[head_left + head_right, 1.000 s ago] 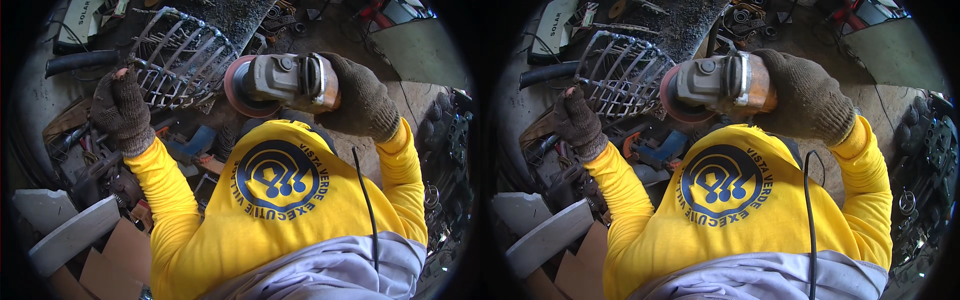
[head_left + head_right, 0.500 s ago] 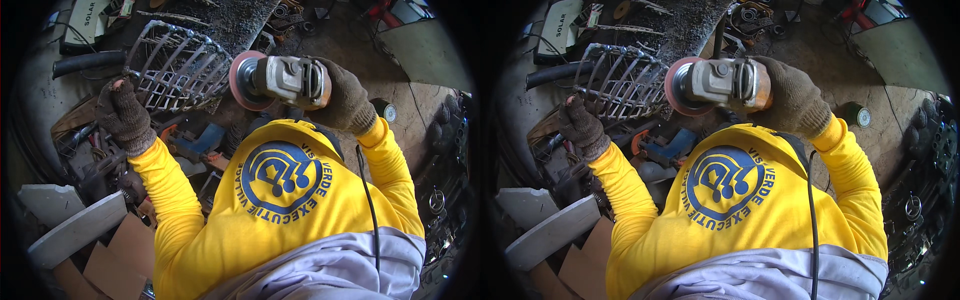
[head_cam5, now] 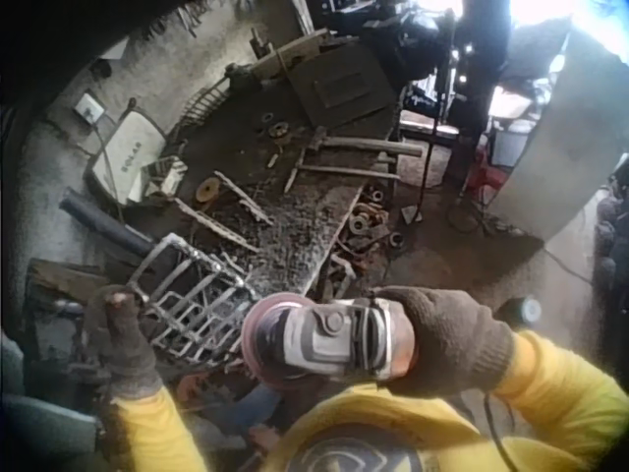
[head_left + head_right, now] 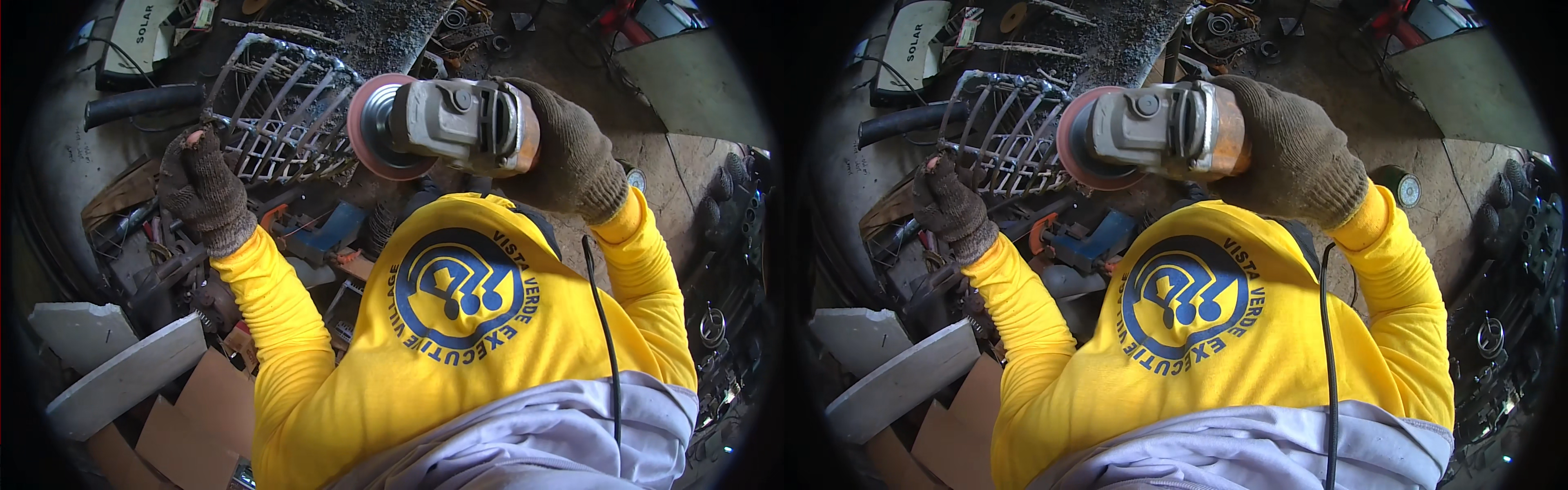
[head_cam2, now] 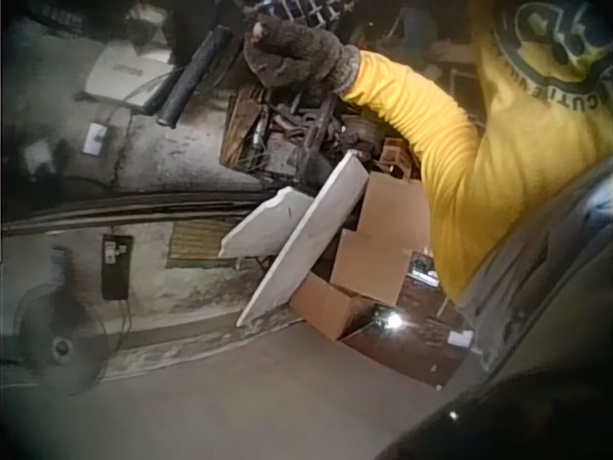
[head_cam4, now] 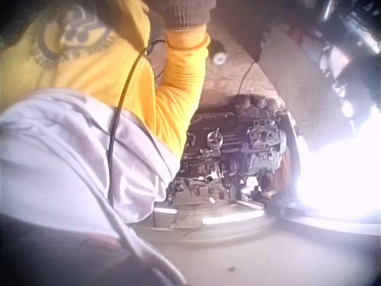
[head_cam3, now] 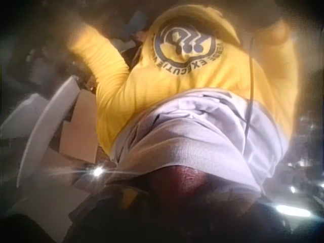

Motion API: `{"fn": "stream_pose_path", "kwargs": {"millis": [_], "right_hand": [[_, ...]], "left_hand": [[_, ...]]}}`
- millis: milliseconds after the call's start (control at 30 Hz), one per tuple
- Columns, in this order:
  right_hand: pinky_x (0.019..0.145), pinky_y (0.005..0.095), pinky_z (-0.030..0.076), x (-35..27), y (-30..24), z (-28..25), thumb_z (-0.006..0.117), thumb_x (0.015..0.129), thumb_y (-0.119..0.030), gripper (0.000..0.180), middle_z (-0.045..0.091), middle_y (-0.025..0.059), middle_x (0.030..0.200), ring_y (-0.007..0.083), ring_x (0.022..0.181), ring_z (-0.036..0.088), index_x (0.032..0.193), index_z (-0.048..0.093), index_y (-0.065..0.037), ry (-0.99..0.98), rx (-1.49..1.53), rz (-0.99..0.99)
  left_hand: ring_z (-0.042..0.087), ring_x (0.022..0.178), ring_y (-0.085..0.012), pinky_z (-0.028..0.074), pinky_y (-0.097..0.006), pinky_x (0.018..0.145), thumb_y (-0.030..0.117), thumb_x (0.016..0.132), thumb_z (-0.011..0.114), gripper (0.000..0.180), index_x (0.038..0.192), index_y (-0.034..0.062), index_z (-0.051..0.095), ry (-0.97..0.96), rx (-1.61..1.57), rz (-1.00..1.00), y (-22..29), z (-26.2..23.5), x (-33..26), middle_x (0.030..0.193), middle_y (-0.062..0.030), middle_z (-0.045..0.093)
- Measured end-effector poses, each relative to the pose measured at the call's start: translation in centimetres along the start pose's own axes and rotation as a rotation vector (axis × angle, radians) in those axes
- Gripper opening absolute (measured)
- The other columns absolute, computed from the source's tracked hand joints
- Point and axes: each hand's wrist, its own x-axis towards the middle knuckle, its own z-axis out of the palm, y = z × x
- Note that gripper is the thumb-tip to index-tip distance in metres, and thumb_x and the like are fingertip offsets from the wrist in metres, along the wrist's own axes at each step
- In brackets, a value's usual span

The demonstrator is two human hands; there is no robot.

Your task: The person uses an angle grinder to work on the surface of a metal grill structure. They hold the grinder with both hands and apply it to the metal frame while sparks fly.

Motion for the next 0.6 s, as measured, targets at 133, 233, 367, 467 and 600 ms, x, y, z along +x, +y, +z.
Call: {"fn": "stream_pose_path", "kwargs": {"millis": [133, 233, 367, 467, 600], "right_hand": [[0.094, 0.0392, 0.054, 0.6, -1.4, -0.8, 0.094, 0.059, -0.029, 0.086, 0.067, 0.0164, 0.118, 0.0340, 0.106, 0.068, 0.131, 0.056, -0.003, -0.046, -0.049, 0.008], [0.093, 0.0394, 0.054, 0.9, -1.8, -1.8, 0.093, 0.059, -0.028, 0.084, 0.067, 0.0165, 0.117, 0.0344, 0.106, 0.067, 0.130, 0.057, -0.004, -0.061, -0.064, -0.014], [0.091, 0.0398, 0.054, 1.6, -2.6, -3.2, 0.092, 0.058, -0.025, 0.080, 0.068, 0.0170, 0.115, 0.0354, 0.104, 0.067, 0.128, 0.059, -0.005, -0.093, -0.210, -0.023], [0.091, 0.0399, 0.055, 2.1, -3.2, -3.6, 0.092, 0.057, -0.024, 0.080, 0.068, 0.0166, 0.114, 0.0358, 0.103, 0.067, 0.127, 0.059, -0.005, -0.071, -0.242, -0.028], [0.091, 0.0398, 0.055, 2.5, -3.3, -3.4, 0.092, 0.056, -0.024, 0.080, 0.068, 0.0162, 0.114, 0.0354, 0.103, 0.068, 0.127, 0.060, -0.005, -0.083, -0.245, -0.027]], "left_hand": [[0.068, 0.070, -0.0261, 0.051, -0.035, 0.067, 0.031, 0.093, 0.069, 0.031, 0.086, 0.0007, 0.070, 0.076, 0.041, 0.182, 0.0, 0.5, 0.0, 0.079, -0.0115, 0.070], [0.067, 0.066, -0.0241, 0.051, -0.033, 0.063, 0.031, 0.093, 0.068, 0.031, 0.085, 0.0005, 0.070, 0.089, 0.043, 0.238, 1.3, 0.6, 0.3, 0.076, -0.0107, 0.069], [0.064, 0.067, -0.0211, 0.048, -0.034, 0.063, 0.033, 0.096, 0.064, 0.032, 0.090, 0.0014, 0.070, 0.008, 0.014, 0.121, 2.0, 0.5, 0.2, 0.079, -0.0098, 0.070], [0.065, 0.060, -0.0208, 0.048, -0.031, 0.056, 0.032, 0.094, 0.068, 0.032, 0.085, 0.0010, 0.070, 0.003, 0.018, 0.140, 1.8, 0.4, 0.5, 0.074, -0.0089, 0.068], [0.066, 0.062, -0.0216, 0.050, -0.031, 0.058, 0.032, 0.093, 0.069, 0.031, 0.086, 0.0012, 0.070, 0.056, -0.014, 0.203, 1.6, 0.9, 0.3, 0.076, -0.0092, 0.069]]}}
